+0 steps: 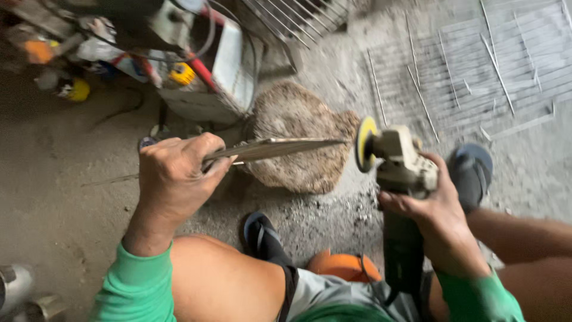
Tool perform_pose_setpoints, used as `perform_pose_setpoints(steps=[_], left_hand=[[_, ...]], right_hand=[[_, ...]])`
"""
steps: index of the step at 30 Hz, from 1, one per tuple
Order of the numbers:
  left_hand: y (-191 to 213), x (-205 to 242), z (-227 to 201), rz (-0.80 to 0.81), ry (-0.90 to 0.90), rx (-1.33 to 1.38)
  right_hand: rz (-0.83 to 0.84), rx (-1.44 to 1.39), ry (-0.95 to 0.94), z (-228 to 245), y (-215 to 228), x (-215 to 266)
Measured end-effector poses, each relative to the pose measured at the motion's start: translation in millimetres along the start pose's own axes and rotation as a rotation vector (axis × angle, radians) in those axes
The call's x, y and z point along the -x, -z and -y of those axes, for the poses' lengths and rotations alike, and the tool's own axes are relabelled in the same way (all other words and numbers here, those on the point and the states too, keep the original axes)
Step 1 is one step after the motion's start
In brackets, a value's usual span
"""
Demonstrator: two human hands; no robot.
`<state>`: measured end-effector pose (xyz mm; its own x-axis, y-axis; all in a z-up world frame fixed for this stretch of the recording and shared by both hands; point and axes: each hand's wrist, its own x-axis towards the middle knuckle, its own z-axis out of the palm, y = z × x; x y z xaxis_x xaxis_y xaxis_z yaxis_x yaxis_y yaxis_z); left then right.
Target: The person uses an angle grinder to smooth the surface of a metal grate. They hold the grate with one hand and move the grinder along the bars, generating sparks. The person repositions the grate several times to access different sections.
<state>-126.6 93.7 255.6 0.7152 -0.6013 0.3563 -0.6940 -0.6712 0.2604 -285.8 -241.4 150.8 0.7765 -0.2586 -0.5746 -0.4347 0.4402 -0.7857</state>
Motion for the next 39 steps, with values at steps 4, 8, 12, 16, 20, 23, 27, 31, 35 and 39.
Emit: perform_pose_setpoints(steps=[4,8,12,16,20,23,27,31,35,39], left_hand=[[-1.9,1.0,-5.0,0.029,-0.049,-0.02],[-7.5,1.1,-11.3,0.049,-0.083,-0.018],[-7.2,0.6,-13.5,0.087,-0.102,-0.031],[-7.9,-7.3,-17.0,0.095,-0.131,-0.009],[-15.6,-8.7,-30.6,0.16,-0.145,-0.041],[-23.8,-12.6,-39.1,0.197,-0.176,-0.097],[-29.0,-12.5,-44.1,0.229,-0.188,-0.167],[-31.8,-17.0,-46.9,0.231,-0.217,-0.139],[-32.2,-16.2,-49.6,0.266,-0.196,-0.176],[-33.3,-22.3,-51.1,0.257,-0.197,-0.184]], right_hand=[[0.063,0.041,-0.012,-1.5,-10.0,-9.4],[0.078,0.097,-0.044,4.5,-14.4,-4.8],[0.075,0.042,-0.096,6.9,-17.3,-1.7],[0.053,0.087,-0.069,5.1,-15.9,-4.9],[-0.021,0.104,-0.105,0.2,-15.3,-7.9],[-0.031,0.099,-0.155,-1.6,-13.9,-10.5],[-0.045,0.14,-0.159,-9.6,-7.8,-7.2],[0.006,0.034,-0.176,-12.4,-2.8,-9.5],[0.011,0.105,-0.202,-18.0,2.1,-11.1],[0.034,0.048,-0.223,-23.7,6.4,-12.7]])
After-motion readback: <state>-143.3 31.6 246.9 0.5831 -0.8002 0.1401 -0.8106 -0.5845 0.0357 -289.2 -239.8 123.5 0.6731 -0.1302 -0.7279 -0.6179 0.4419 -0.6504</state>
